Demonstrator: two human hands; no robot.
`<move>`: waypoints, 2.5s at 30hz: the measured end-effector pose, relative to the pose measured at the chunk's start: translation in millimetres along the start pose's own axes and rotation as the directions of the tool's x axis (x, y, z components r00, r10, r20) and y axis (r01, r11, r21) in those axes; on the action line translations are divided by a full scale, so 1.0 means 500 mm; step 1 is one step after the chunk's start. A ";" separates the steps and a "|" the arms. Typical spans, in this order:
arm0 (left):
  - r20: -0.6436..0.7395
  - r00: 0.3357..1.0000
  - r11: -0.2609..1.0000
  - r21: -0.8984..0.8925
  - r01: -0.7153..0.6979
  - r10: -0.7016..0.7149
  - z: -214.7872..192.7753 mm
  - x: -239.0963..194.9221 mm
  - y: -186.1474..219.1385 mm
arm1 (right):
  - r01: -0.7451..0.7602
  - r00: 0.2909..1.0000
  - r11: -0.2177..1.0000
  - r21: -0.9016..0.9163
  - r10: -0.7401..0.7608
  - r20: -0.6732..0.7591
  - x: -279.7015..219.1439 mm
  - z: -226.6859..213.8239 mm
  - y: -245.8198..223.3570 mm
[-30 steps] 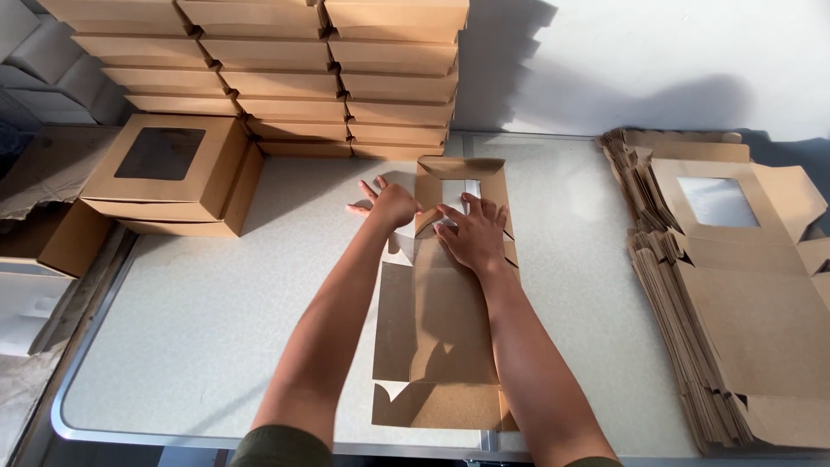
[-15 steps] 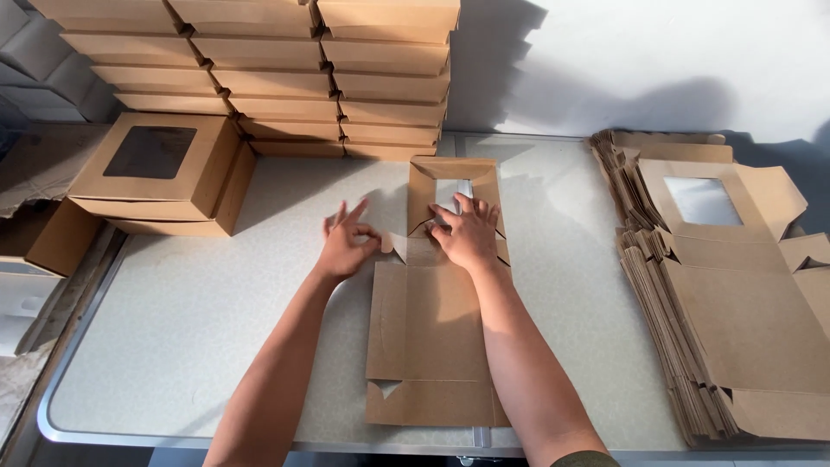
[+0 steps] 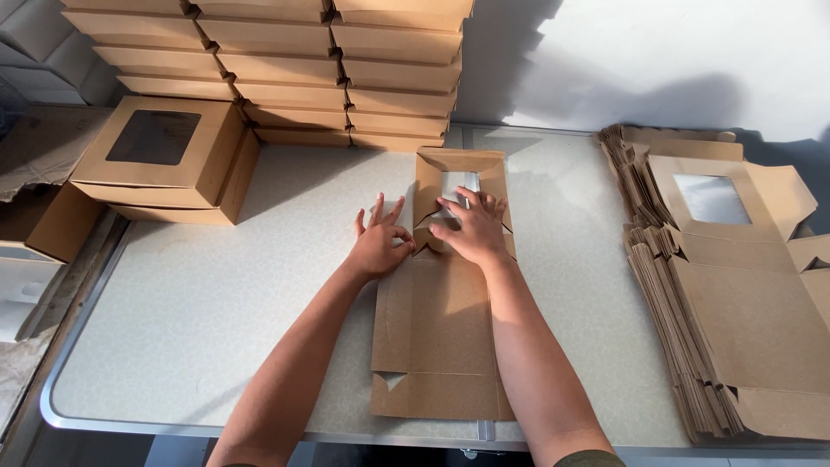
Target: The person folds a flat cardboard box with a clear window into a finished box. They fold the side flaps, tuck the tabs, and close the lid, then place the completed box on a stack of similar boxes.
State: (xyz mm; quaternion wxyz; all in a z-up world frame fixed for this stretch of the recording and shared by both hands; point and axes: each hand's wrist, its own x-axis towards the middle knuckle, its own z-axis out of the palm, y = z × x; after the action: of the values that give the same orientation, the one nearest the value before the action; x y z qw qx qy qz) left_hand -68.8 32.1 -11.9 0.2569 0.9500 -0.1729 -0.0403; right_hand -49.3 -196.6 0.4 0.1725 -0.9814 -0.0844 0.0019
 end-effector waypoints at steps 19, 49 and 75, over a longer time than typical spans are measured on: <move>0.012 0.993 0.992 0.051 0.119 -0.119 -0.015 0.018 0.030 | -0.006 0.999 0.997 -0.071 0.004 -0.032 -0.001 0.003 -0.007; 0.283 0.959 0.986 -0.163 0.041 0.007 -0.066 -0.052 0.085 | -0.092 0.972 0.987 -0.135 0.119 0.203 0.003 -0.046 -0.034; 0.188 0.978 0.995 0.005 0.097 -0.096 -0.065 -0.045 0.103 | 0.269 0.961 0.955 -0.128 -0.275 -0.026 -0.156 -0.038 -0.032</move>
State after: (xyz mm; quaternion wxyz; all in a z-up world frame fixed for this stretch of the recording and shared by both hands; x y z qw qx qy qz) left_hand -100.5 14.0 41.6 0.2394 0.9486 -0.1500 -0.1425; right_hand -128.3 -201.0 21.8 0.1121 -0.9690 -0.2148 -0.0484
